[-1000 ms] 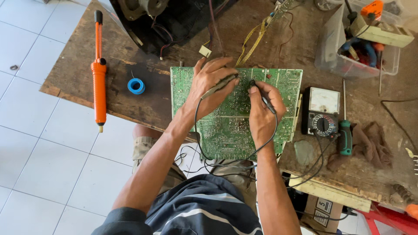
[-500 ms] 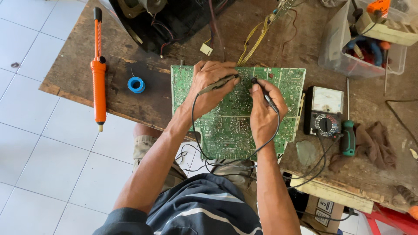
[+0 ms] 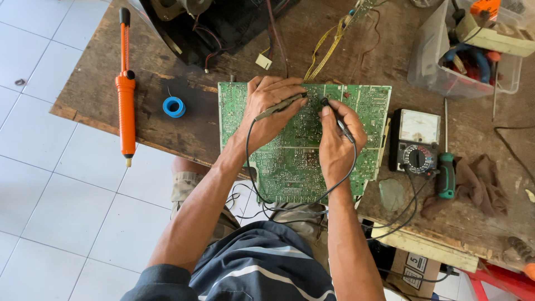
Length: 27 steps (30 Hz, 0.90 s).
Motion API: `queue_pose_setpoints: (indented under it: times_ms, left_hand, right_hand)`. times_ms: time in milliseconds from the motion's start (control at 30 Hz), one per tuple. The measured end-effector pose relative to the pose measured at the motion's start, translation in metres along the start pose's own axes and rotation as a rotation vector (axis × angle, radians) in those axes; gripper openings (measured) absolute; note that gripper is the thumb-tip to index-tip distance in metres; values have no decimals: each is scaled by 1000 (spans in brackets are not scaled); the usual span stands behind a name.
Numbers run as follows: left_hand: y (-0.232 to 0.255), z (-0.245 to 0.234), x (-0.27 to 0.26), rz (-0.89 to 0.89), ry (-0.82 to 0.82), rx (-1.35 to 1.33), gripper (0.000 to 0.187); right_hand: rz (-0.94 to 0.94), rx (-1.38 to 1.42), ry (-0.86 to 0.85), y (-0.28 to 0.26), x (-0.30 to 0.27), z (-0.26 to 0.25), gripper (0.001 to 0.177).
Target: The person uses a multimeter to test various points on a green circuit board. They hold the probes against different solder points and traces while seated at a workbench.
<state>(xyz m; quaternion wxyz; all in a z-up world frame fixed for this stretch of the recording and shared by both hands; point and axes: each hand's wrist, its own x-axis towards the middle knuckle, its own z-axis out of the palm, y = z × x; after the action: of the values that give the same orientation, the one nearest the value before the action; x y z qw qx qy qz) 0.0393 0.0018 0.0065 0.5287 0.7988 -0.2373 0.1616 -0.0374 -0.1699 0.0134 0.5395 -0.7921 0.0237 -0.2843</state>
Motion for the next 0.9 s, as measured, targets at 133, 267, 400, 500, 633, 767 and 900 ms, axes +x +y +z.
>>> queue_pose_setpoints:
  times_ms: [133,267,400,500,633,767,900]
  left_hand:
    - [-3,2,0,4,3,5,19]
    - [-10,-1,1,7,-20,-22,20]
    - [24,-33,-6,-11,72,27,24]
    - [24,-49,-33,-6,183,83,22]
    - [11,-61,-78,-93,346,63,22]
    - [-21,-63,-113,-157,496,126,20]
    - [-45,-59,-126,-189,519,121,19]
  right_hand:
    - [8,29,11,9,1,-2,22]
    - [11,83,5,6,0,-6,23]
    - [-11,98,-6,-12,-9,-15,26]
    - [-26,113,-15,-13,-15,-25,26]
    - [-21,122,-11,-11,-32,-31,29]
    - [-10,140,0,-12,-51,-33,28]
    - [-16,126,-27,3,-63,-34,28]
